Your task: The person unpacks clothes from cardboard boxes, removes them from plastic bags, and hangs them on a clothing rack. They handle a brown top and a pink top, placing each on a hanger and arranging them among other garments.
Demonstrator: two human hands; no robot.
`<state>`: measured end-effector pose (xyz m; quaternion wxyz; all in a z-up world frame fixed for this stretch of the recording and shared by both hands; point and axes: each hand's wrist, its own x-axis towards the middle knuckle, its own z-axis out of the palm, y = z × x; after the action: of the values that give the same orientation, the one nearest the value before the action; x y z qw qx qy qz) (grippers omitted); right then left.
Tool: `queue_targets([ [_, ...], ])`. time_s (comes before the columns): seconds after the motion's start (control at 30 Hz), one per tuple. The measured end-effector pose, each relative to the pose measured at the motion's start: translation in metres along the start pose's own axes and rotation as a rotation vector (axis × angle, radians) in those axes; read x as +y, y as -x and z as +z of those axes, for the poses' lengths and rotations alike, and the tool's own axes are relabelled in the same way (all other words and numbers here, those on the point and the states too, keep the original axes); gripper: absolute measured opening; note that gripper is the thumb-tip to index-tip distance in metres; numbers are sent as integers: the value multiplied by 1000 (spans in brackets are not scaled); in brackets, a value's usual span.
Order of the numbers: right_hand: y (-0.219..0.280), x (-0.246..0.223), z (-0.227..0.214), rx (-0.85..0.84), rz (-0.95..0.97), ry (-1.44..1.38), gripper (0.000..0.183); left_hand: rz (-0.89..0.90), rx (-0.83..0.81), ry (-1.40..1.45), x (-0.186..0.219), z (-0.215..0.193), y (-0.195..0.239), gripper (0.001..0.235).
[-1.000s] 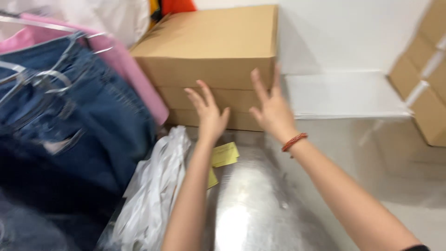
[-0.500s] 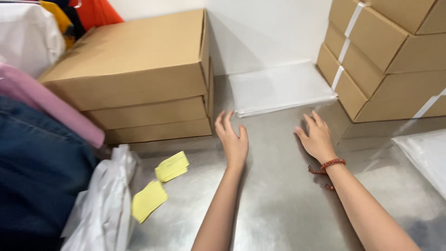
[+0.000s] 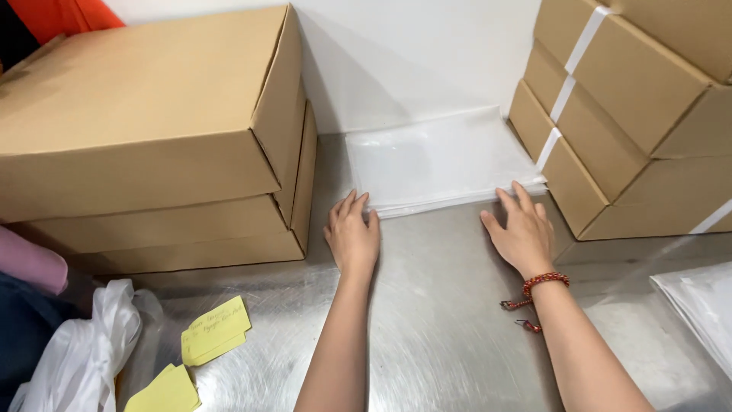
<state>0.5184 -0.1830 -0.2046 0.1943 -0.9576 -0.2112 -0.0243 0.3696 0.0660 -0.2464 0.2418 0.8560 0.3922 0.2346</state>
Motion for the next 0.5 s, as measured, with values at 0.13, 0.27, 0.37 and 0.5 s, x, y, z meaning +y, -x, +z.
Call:
queue_targets([
  [0.13,-1,1,3,11,-23,19,60,89,79,-11,10,-12,9,42],
  [0.27,8,-12,-6,15,-23,16,57,394,163,-23,18,-9,12,32],
  [0.37,9,-11,-3,47,-28,90,54,620,2,-18,33,-7,26,23],
  [0.5,10,-10,2,68,-19,79,53,589,-227,-65,54,-18,46,34],
])
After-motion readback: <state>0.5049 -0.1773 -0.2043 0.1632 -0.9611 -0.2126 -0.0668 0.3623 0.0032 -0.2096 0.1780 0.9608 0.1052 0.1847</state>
